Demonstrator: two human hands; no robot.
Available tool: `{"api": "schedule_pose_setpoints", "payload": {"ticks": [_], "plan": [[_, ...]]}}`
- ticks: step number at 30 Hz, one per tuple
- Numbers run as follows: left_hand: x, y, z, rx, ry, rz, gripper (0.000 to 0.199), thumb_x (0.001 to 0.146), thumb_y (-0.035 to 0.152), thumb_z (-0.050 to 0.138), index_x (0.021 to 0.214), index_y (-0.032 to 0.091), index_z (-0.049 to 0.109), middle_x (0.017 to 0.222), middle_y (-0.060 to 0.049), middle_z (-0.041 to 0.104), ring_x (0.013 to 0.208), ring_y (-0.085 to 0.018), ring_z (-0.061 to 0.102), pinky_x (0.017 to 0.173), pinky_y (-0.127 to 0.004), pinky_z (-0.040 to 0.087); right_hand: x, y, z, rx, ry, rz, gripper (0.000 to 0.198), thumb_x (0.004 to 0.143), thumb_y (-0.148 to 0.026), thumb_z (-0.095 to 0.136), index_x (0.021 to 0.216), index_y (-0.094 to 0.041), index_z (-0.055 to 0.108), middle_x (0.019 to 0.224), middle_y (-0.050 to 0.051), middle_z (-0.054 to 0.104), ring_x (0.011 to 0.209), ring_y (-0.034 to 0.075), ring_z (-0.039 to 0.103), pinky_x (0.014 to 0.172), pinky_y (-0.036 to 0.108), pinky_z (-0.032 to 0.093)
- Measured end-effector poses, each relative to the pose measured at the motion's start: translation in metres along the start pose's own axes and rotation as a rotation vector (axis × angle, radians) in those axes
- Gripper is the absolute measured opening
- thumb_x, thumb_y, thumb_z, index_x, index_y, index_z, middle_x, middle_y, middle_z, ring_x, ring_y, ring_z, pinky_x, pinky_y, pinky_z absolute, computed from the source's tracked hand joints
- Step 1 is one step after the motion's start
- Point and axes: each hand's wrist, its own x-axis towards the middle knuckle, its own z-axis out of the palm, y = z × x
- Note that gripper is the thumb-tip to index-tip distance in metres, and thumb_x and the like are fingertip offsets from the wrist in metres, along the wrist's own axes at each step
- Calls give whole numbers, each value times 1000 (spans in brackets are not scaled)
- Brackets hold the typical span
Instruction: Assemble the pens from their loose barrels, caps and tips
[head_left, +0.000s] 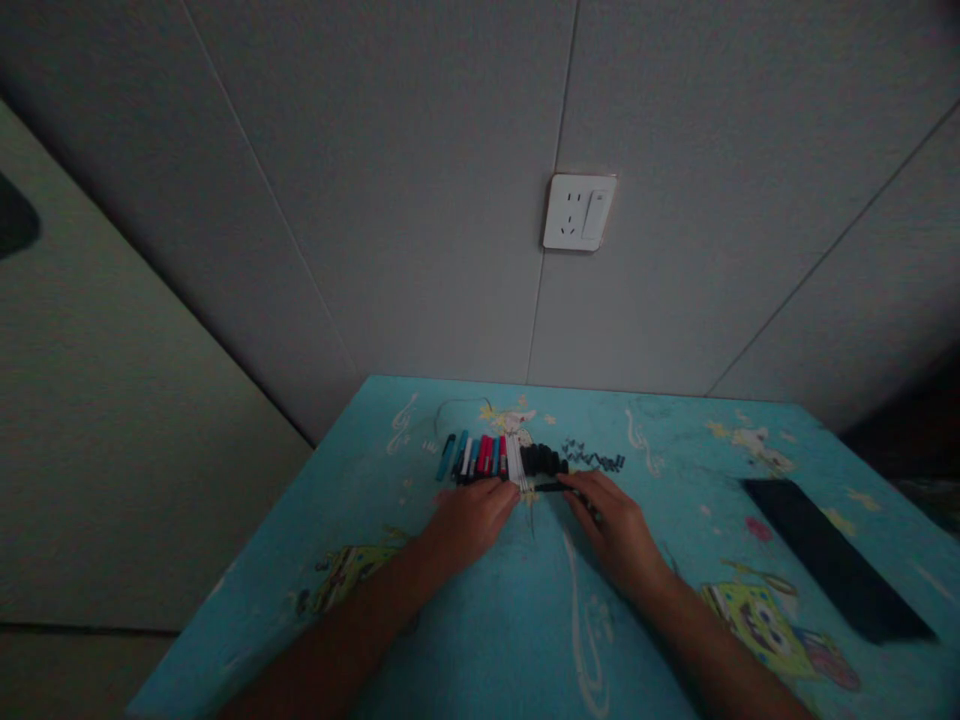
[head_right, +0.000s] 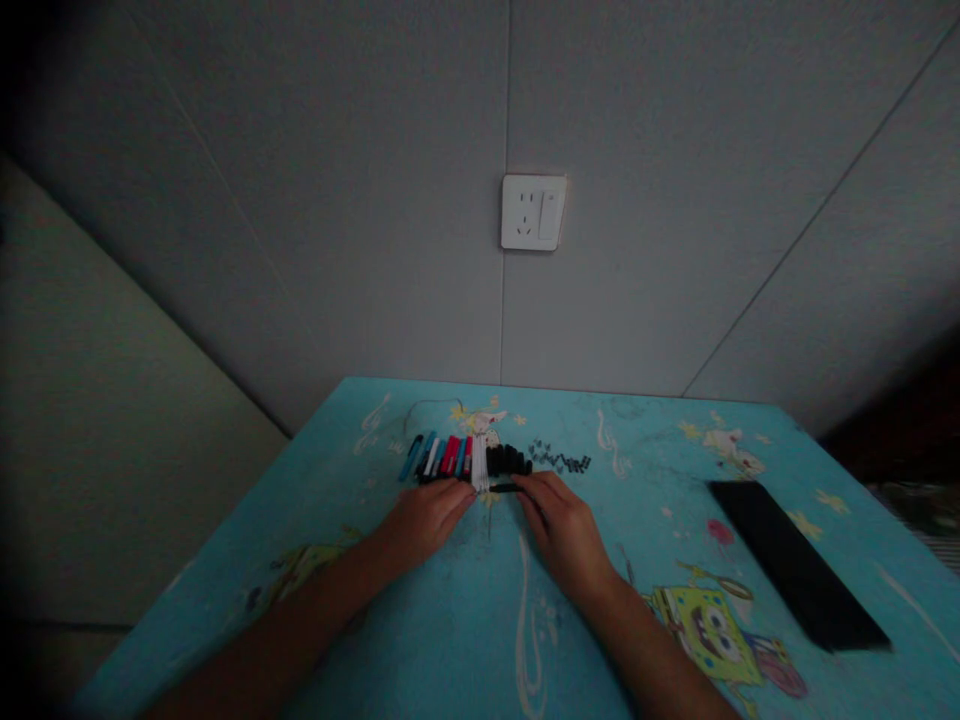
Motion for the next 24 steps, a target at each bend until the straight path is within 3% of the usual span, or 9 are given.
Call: {"api": "schedule_pose_setpoints", "payload": {"ticks": [6, 12, 16, 24], "plan": [[-1, 2, -3, 37, -48, 37, 27, 101, 32, 38, 100, 21, 63, 89, -5, 66, 83, -17, 64, 72, -25, 48, 1, -3, 0, 27, -13, -15, 26, 97, -25, 47, 116, -25, 65, 106, 9, 66, 98, 21, 65, 87, 38, 56], [0, 5, -3, 104, -97, 97, 22, 100, 28, 40, 96, 19, 59, 87, -4, 66, 81, -18, 65, 70, -27, 49, -1, -4, 2, 81, -151, -40, 24, 96, -24, 49, 114, -25, 65, 103, 7, 67, 96, 20, 64, 87, 35, 55], [-2, 7, -1, 56, -94, 99, 15, 98, 30, 46, 98, 18, 56, 90, -5, 67, 83, -19, 66, 71, -27, 50, -1, -8, 3, 126, -200, -21, 23, 96, -24, 50, 112, -25, 66, 102, 6, 67, 95, 18, 64, 86, 33, 54], [-8, 11, 8, -26, -122, 125, 24, 96, 41, 48, 101, 18, 52, 91, -5, 66, 83, -20, 67, 71, -29, 52, -5, -19, 8, 189, -297, -64, 23, 97, -28, 51, 115, -24, 65, 98, 5, 67, 90, 17, 64, 83, 31, 52]]}}
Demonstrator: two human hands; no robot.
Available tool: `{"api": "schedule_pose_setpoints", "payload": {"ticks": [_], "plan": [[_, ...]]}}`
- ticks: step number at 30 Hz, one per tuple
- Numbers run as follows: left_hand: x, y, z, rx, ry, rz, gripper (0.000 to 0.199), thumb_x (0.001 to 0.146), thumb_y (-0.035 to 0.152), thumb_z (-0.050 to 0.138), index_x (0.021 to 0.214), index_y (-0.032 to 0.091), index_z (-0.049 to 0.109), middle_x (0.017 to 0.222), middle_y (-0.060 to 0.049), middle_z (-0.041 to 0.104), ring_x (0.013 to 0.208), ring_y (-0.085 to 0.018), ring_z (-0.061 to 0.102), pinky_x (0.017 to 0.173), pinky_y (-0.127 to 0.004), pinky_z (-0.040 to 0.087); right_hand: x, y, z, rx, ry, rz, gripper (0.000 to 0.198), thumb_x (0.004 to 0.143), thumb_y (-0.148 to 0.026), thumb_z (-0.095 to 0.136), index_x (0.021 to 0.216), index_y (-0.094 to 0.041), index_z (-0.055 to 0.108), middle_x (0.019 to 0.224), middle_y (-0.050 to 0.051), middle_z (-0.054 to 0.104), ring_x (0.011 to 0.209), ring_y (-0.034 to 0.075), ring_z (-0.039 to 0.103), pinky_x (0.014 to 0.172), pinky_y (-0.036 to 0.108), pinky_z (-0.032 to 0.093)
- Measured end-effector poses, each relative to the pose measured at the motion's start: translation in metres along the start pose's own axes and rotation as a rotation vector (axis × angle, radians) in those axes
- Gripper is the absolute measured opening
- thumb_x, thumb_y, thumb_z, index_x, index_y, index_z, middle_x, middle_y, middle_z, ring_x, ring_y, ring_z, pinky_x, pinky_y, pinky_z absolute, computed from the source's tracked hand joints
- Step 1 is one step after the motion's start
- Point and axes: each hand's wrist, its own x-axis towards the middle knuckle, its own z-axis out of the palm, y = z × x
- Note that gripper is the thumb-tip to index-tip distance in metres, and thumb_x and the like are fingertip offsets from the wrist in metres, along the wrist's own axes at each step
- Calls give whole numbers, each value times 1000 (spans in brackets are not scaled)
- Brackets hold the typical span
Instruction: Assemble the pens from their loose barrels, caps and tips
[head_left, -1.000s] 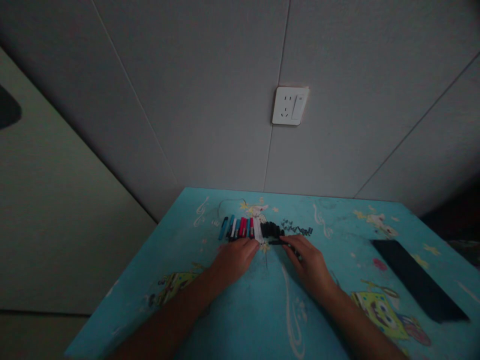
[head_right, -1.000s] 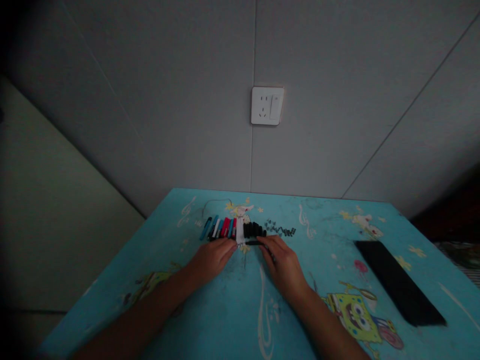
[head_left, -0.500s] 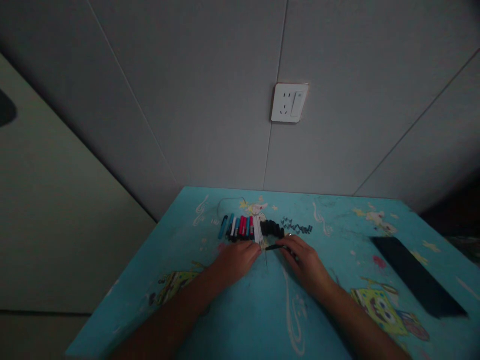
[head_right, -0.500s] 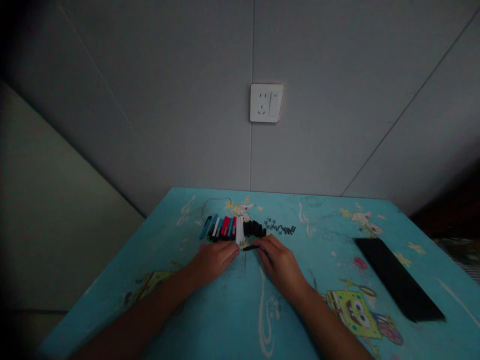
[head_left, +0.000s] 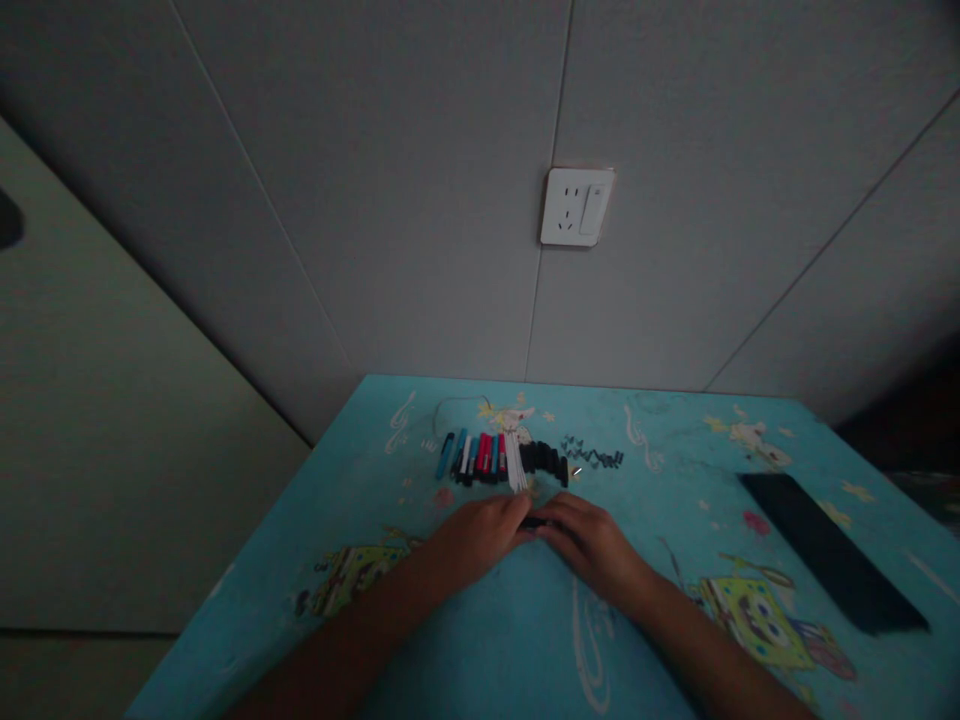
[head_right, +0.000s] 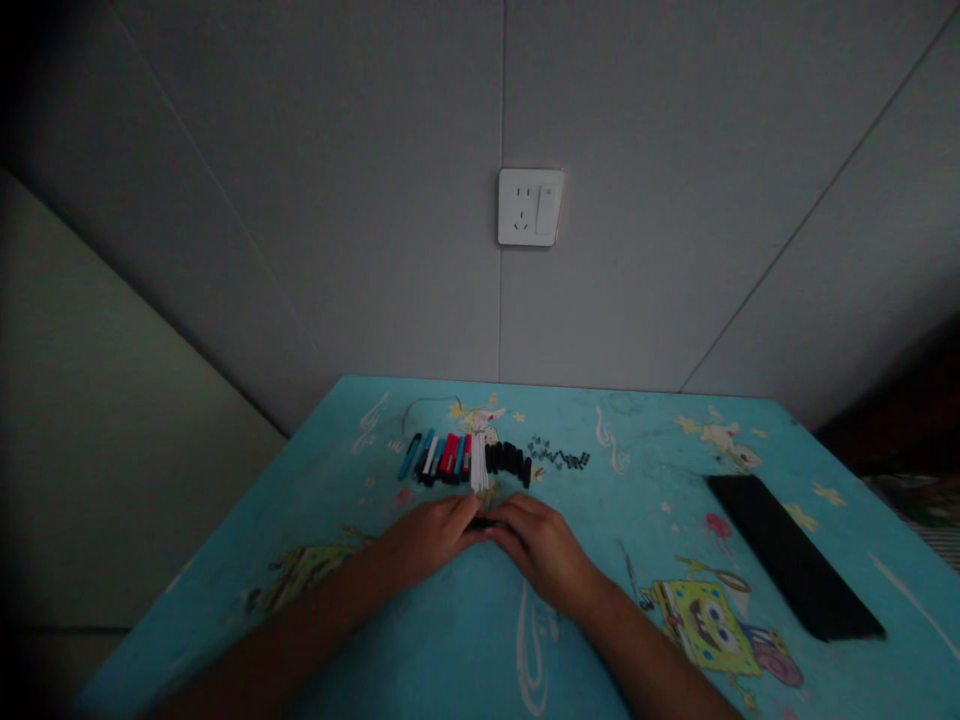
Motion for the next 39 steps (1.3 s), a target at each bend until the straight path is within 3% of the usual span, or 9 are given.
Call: {"api": "schedule_pose_setpoints", "payload": {"ticks": [6, 10, 14, 19, 22, 26, 32, 34, 39], "plan": [[1, 4, 5, -33, 138, 65, 21, 96, 29, 51, 115, 19, 51, 107, -6, 60, 101, -20, 61, 89, -33, 52, -2, 3, 1, -115, 49, 73, 27, 99, -32, 46, 89, -19, 67, 81, 5, 65, 77, 17, 61, 74, 29, 50], [2, 4, 1, -29, 167, 105, 13, 98, 25, 47, 101, 18, 56, 98, -4, 58, 94, -18, 61, 87, -32, 52, -3, 4, 0, -180, 62, 99, 37, 101, -34, 41, 77, -18, 65, 70, 3, 61, 68, 16, 59, 68, 28, 48], [3, -2, -2, -22, 154, 125, 16, 98, 27, 47, 96, 17, 60, 90, -3, 60, 88, -17, 60, 82, -31, 52, -3, 1, -3, -144, 75, 74, 24, 98, -34, 46, 98, -20, 67, 85, 5, 65, 80, 18, 63, 75, 30, 49], [2, -7, -1, -44, 162, 142, 23, 98, 30, 48, 114, 19, 60, 90, -3, 63, 84, -15, 63, 77, -27, 53, -3, 0, -5, -138, 68, 52, 21, 95, -31, 53, 113, -23, 61, 96, 6, 67, 87, 19, 63, 81, 32, 49], [0, -5, -4, -46, 163, 164, 25, 98, 32, 47, 115, 20, 60, 88, -3, 63, 81, -15, 63, 75, -26, 52, -4, 4, -2, -175, 42, 73, 19, 97, -32, 49, 100, -21, 64, 86, 5, 66, 79, 19, 62, 76, 31, 48], [0, 0, -9, -16, 172, 199, 23, 98, 32, 46, 101, 17, 63, 81, -3, 63, 77, -16, 62, 70, -25, 51, -5, 6, -1, -244, 22, 106, 37, 101, -33, 39, 75, -19, 62, 68, 2, 61, 66, 17, 59, 69, 31, 46], [0, -3, -9, 15, 163, 140, 22, 98, 30, 47, 99, 15, 63, 81, -5, 63, 74, -17, 63, 66, -27, 50, -4, 1, -6, -154, 44, 39, 23, 95, -36, 55, 112, -22, 62, 97, 5, 68, 88, 19, 63, 80, 31, 48], [0, -3, -9, 4, 153, 153, 21, 97, 30, 48, 100, 15, 63, 81, -5, 63, 75, -17, 63, 67, -27, 50, -4, 3, -5, -200, 54, 35, 19, 96, -34, 51, 100, -21, 65, 88, 5, 68, 83, 19, 63, 78, 31, 48], [0, -2, -6, -22, 145, 175, 21, 97, 32, 49, 100, 16, 63, 81, -4, 63, 78, -17, 62, 69, -26, 51, -5, 7, -2, -281, 31, 84, 39, 101, -32, 38, 73, -20, 62, 65, 2, 62, 64, 16, 60, 69, 30, 47]]}}
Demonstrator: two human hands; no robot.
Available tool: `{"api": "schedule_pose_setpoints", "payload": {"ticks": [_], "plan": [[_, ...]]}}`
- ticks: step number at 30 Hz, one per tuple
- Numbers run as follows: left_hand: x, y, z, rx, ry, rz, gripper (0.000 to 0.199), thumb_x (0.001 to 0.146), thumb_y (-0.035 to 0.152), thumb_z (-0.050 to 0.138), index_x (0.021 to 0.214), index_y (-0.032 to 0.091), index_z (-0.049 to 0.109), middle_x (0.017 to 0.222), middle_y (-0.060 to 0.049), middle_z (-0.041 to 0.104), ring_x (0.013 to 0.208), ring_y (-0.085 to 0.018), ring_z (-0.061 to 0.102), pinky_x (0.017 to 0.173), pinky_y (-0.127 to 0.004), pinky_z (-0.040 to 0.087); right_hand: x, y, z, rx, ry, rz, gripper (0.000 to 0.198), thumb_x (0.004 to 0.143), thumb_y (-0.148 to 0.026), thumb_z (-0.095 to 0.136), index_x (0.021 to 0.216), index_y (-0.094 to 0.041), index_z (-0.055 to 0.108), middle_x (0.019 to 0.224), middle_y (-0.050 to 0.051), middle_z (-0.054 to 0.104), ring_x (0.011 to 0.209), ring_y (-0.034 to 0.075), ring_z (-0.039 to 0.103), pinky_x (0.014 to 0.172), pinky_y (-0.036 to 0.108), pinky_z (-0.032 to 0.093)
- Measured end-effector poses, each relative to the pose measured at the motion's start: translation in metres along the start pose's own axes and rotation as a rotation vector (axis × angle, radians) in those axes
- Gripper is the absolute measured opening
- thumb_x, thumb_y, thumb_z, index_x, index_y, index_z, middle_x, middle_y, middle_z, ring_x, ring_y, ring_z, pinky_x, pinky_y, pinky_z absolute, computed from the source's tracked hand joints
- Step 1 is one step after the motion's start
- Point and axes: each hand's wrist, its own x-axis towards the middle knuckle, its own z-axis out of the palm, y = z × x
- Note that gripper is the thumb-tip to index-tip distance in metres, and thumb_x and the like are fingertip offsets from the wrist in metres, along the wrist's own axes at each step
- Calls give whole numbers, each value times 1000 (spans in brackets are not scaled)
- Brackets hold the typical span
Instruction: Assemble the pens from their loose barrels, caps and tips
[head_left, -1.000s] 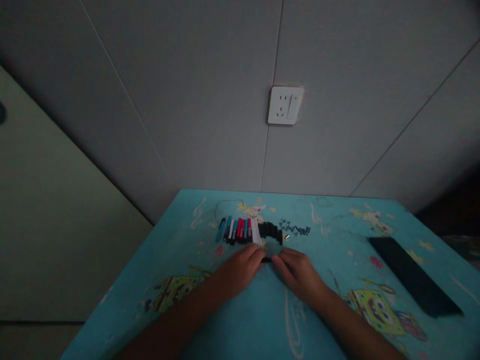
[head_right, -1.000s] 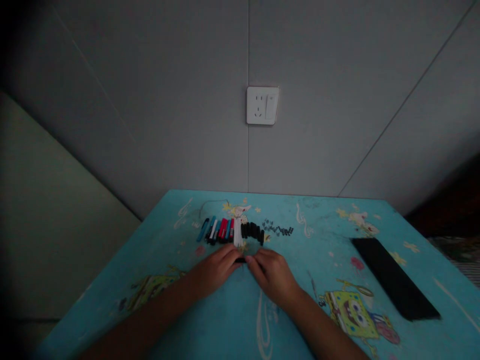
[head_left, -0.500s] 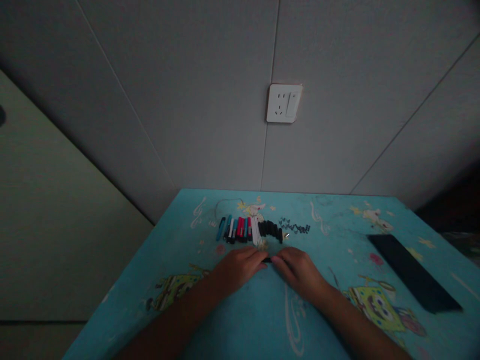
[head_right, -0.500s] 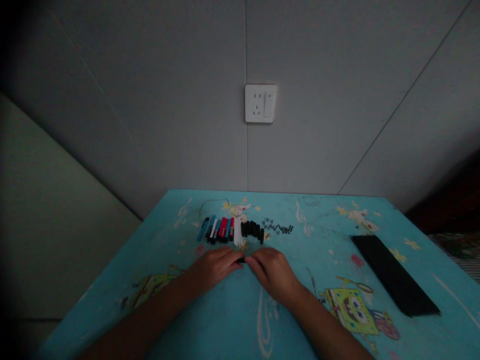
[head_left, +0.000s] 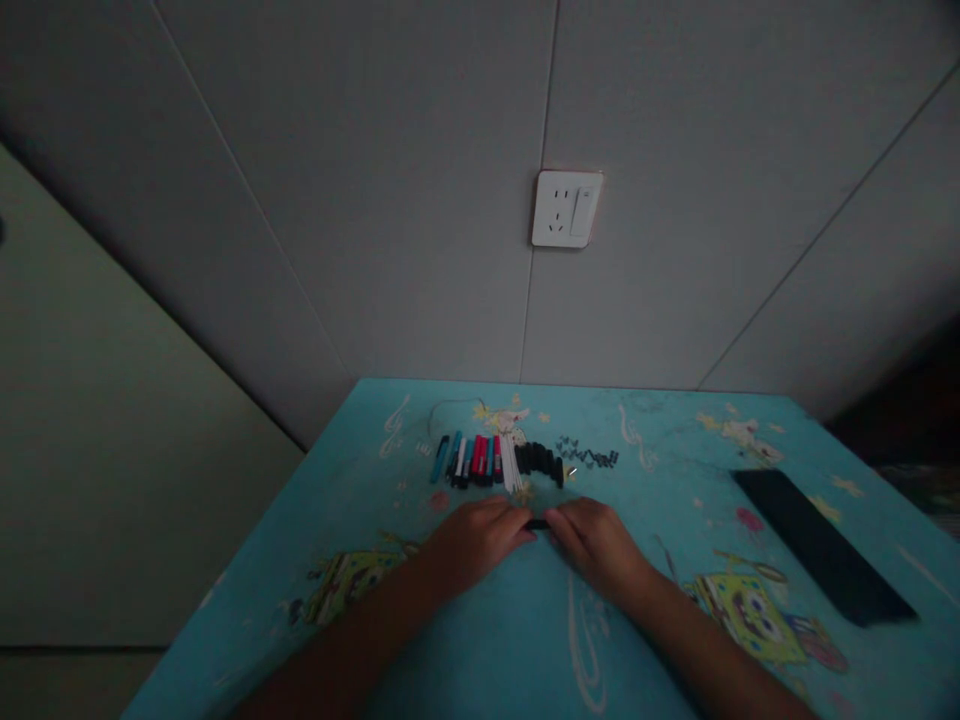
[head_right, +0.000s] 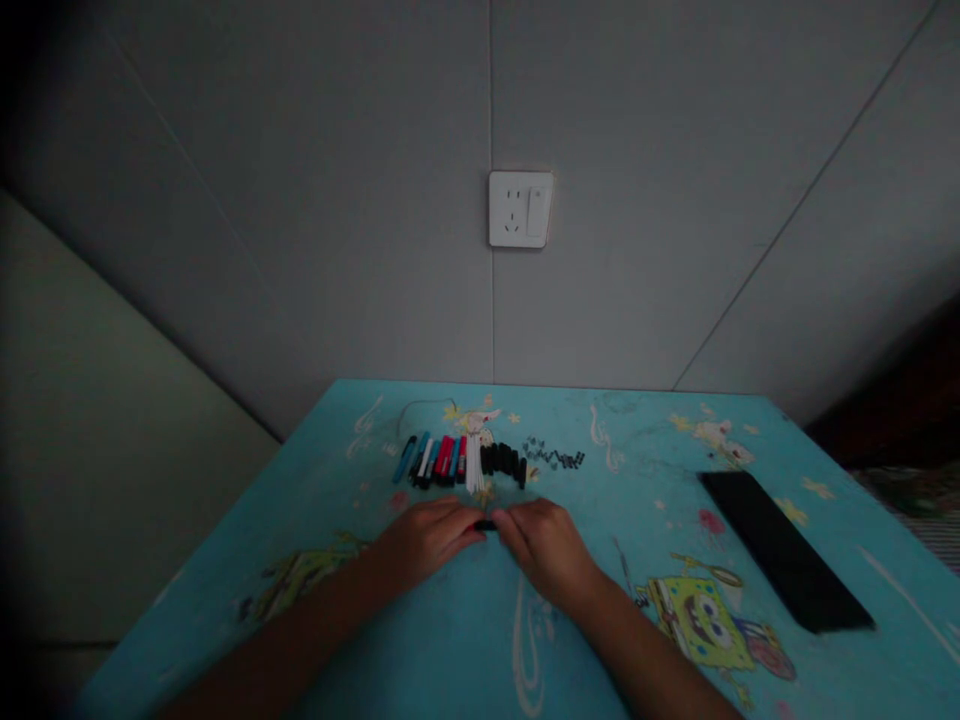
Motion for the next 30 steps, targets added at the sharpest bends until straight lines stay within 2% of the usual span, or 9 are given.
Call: {"api": "schedule_pose_setpoints", "payload": {"ticks": [3, 5, 9, 13, 17, 21, 24, 27, 30], "plan": [[0, -3, 0, 1, 24, -25, 22, 97, 31, 50, 107, 16, 62, 85, -5, 64, 80, -17, 63, 71, -27, 52, -1, -1, -3, 86, 28, -7, 22, 97, -35, 48, 103, -21, 63, 87, 5, 68, 79, 19, 64, 76, 31, 49], [0, -5, -1, 5, 31, -36, 21, 97, 30, 50, 107, 16, 62, 85, -5, 65, 79, -16, 63, 71, -26, 52, -1, -2, -6, 118, 39, -31, 26, 94, -36, 55, 115, -21, 59, 98, 6, 67, 88, 20, 63, 81, 32, 49], [0, -4, -2, 25, 37, -22, 20, 97, 30, 50, 101, 16, 63, 80, -4, 64, 75, -15, 63, 67, -25, 51, 0, -2, -5, 69, 24, -32, 18, 97, -33, 49, 97, -21, 63, 87, 5, 66, 83, 19, 61, 78, 32, 46], [0, 0, -2, 14, 39, 18, 22, 98, 32, 47, 100, 16, 63, 79, -4, 64, 76, -16, 62, 69, -26, 50, -1, 1, 1, -49, -18, 15, 37, 101, -35, 39, 73, -19, 58, 66, 2, 59, 64, 16, 57, 67, 30, 43], [2, 1, -9, 38, 15, -41, 24, 96, 36, 50, 100, 16, 63, 85, -6, 65, 83, -19, 63, 72, -28, 50, -2, 3, 1, -56, 17, 29, 39, 101, -36, 38, 72, -19, 58, 66, 3, 60, 64, 16, 57, 65, 29, 43], [4, -3, -15, 100, 0, -134, 25, 97, 35, 50, 86, 16, 62, 77, -4, 65, 71, -16, 62, 64, -25, 47, -1, 3, -8, 42, 55, 4, 26, 97, -39, 48, 104, -20, 64, 86, 6, 67, 80, 19, 63, 75, 31, 48], [4, -6, -14, 117, 21, -108, 26, 97, 34, 50, 83, 16, 61, 76, -4, 64, 70, -15, 62, 63, -24, 45, 0, 2, -11, 90, 41, -31, 30, 94, -39, 55, 119, -22, 59, 101, 8, 68, 92, 21, 63, 84, 33, 48], [4, -6, -12, 142, 22, -51, 28, 97, 35, 48, 81, 16, 62, 73, -4, 63, 68, -15, 60, 61, -23, 43, 0, 2, -10, 51, 33, -47, 22, 97, -35, 49, 102, -20, 64, 91, 6, 69, 86, 20, 63, 80, 32, 48], [4, -4, -13, 177, 22, 6, 27, 98, 33, 48, 83, 16, 63, 73, -3, 62, 69, -15, 60, 61, -23, 44, -1, 1, -6, -16, 0, -30, 37, 100, -35, 41, 75, -19, 62, 67, 3, 62, 67, 17, 59, 68, 30, 45]]}}
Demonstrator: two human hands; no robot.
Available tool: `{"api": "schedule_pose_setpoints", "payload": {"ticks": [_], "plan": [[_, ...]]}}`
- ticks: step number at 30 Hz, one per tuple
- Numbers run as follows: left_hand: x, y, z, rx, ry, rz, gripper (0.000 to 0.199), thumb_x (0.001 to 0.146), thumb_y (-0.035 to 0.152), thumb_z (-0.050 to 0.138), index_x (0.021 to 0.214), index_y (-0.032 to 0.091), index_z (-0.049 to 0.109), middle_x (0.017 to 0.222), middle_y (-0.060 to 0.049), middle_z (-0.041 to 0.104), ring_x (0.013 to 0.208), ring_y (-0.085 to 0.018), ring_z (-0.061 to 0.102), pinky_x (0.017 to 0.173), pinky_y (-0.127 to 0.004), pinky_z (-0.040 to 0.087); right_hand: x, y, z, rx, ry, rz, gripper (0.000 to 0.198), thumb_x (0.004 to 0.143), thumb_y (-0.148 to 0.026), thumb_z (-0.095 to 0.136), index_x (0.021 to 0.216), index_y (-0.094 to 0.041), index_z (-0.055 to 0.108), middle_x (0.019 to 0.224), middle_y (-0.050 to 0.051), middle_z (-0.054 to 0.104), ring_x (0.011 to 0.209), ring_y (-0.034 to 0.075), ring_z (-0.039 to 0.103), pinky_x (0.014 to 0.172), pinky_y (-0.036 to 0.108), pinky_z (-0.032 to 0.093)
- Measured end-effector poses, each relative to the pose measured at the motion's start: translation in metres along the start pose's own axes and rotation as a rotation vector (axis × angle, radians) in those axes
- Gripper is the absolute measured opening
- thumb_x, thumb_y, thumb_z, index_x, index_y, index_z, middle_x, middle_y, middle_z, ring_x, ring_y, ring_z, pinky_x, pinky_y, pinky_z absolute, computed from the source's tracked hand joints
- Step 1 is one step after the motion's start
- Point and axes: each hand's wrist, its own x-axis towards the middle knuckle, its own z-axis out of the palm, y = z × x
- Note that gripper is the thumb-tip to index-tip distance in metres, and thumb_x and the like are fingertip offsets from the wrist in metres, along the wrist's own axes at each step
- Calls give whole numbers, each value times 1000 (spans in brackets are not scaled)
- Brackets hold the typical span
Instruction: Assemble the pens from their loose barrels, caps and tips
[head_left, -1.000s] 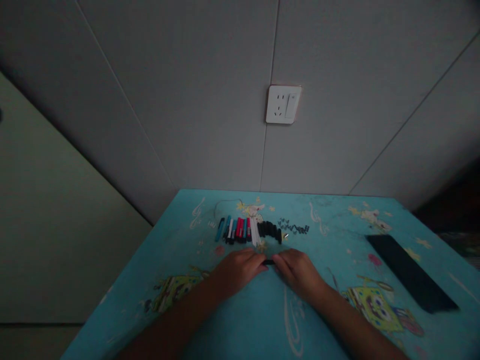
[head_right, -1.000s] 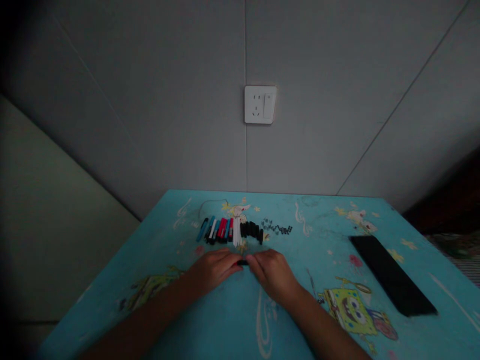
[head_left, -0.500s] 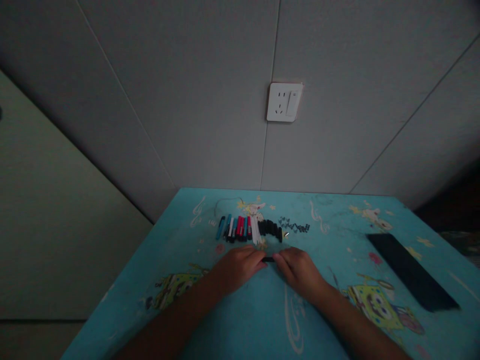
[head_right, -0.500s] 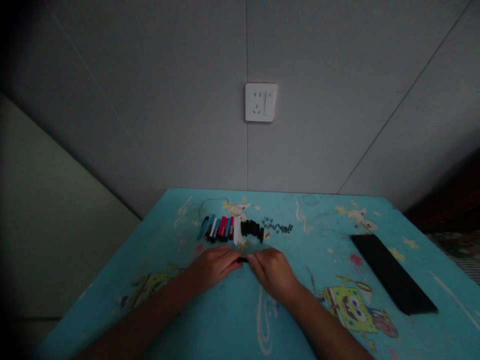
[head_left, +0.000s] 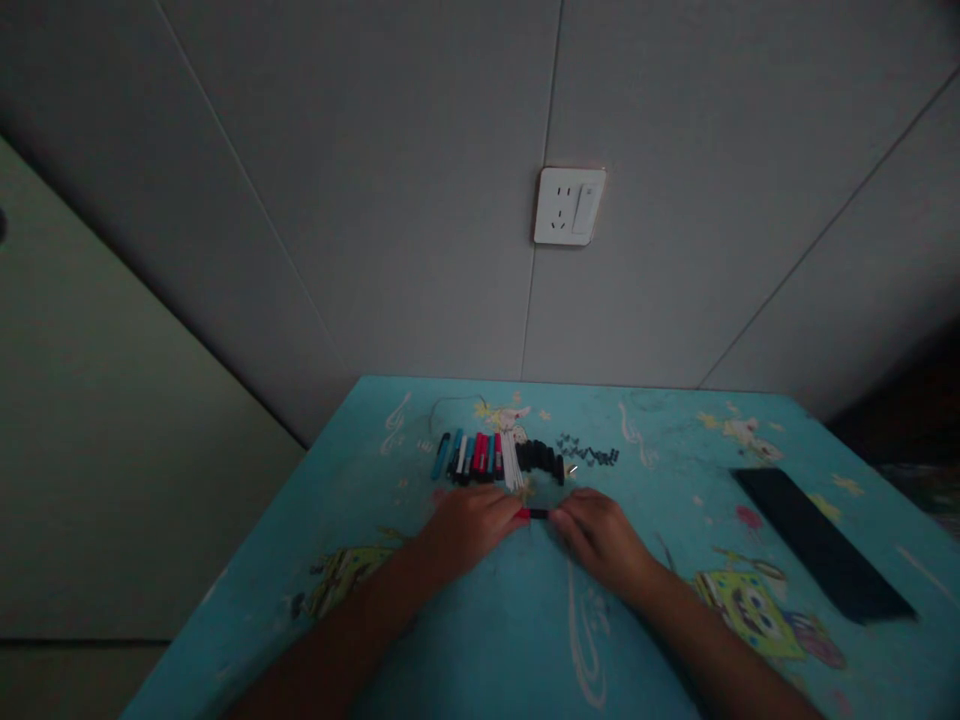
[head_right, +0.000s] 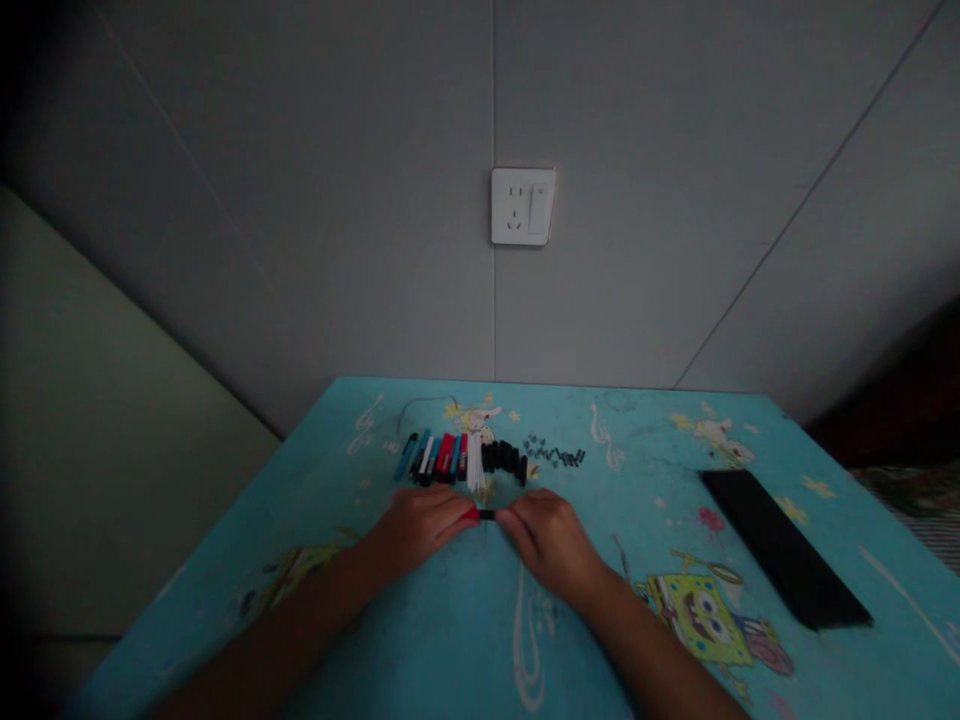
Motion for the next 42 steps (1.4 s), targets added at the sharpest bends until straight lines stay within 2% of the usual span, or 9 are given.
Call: {"api": "schedule_pose_setpoints", "payload": {"ticks": [3, 8, 12, 16, 21, 25, 28, 37, 42], "plan": [[0, 0, -1, 25, 13, 33, 27, 97, 31, 48, 81, 16, 63, 71, -3, 62, 68, -15, 60, 60, -23, 44, -1, -1, 1, 26, -38, 43, 45, 102, -34, 35, 68, -19, 60, 58, 0, 58, 55, 14, 56, 60, 27, 44], [-1, -2, -1, 39, 40, 2, 30, 98, 34, 47, 80, 16, 64, 68, -3, 61, 65, -14, 60, 58, -22, 43, 1, -2, -4, 147, 21, -2, 25, 94, -41, 54, 106, -22, 65, 94, 5, 70, 83, 19, 65, 76, 30, 50], [-2, -1, 0, 31, 38, 13, 31, 98, 33, 47, 81, 16, 65, 68, -3, 61, 63, -14, 59, 56, -22, 43, 2, -4, -8, 146, 27, -39, 21, 96, -36, 53, 100, -22, 68, 86, 5, 69, 80, 18, 63, 76, 31, 49], [-3, 0, 1, -31, 70, 27, 24, 97, 32, 49, 96, 17, 69, 71, -4, 63, 65, -14, 61, 60, -23, 46, 2, -6, -9, 89, 3, -15, 26, 98, -36, 47, 93, -21, 68, 77, 4, 67, 72, 18, 61, 69, 30, 47], [-1, -1, -1, -507, 175, -177, 24, 95, 34, 53, 106, 19, 67, 93, -7, 70, 83, -17, 65, 78, -28, 52, 2, -2, -4, 77, 93, 59, 24, 98, -34, 45, 98, -21, 65, 85, 6, 67, 79, 19, 62, 75, 31, 48], [6, -3, -2, -1246, 305, -498, 33, 96, 41, 49, 108, 15, 64, 102, -11, 70, 78, -16, 68, 72, -30, 56, 3, 4, -2, 88, 157, 139, 27, 99, -34, 42, 95, -20, 64, 85, 6, 67, 78, 19, 62, 73, 30, 48], [9, -3, -1, -1678, 389, -581, 38, 96, 44, 48, 110, 13, 63, 113, -14, 67, 87, -17, 68, 79, -31, 57, 4, 2, -1, 119, 169, 161, 30, 100, -36, 40, 91, -19, 64, 81, 5, 67, 74, 17, 62, 68, 28, 47], [8, -3, 0, -1896, 372, -611, 26, 93, 35, 57, 102, 14, 68, 110, -10, 68, 89, -13, 66, 82, -24, 55, 2, 1, 3, 143, 145, 128, 27, 99, -35, 42, 94, -21, 65, 83, 5, 67, 76, 18, 62, 71, 29, 48], [5, 2, -2, -1864, 364, -558, 23, 87, 31, 65, 98, 12, 72, 98, -11, 70, 82, -14, 65, 80, -25, 54, 1, 6, 3, 154, 127, 117, 23, 99, -33, 44, 99, -22, 64, 88, 5, 67, 81, 18, 63, 75, 30, 48]]}}
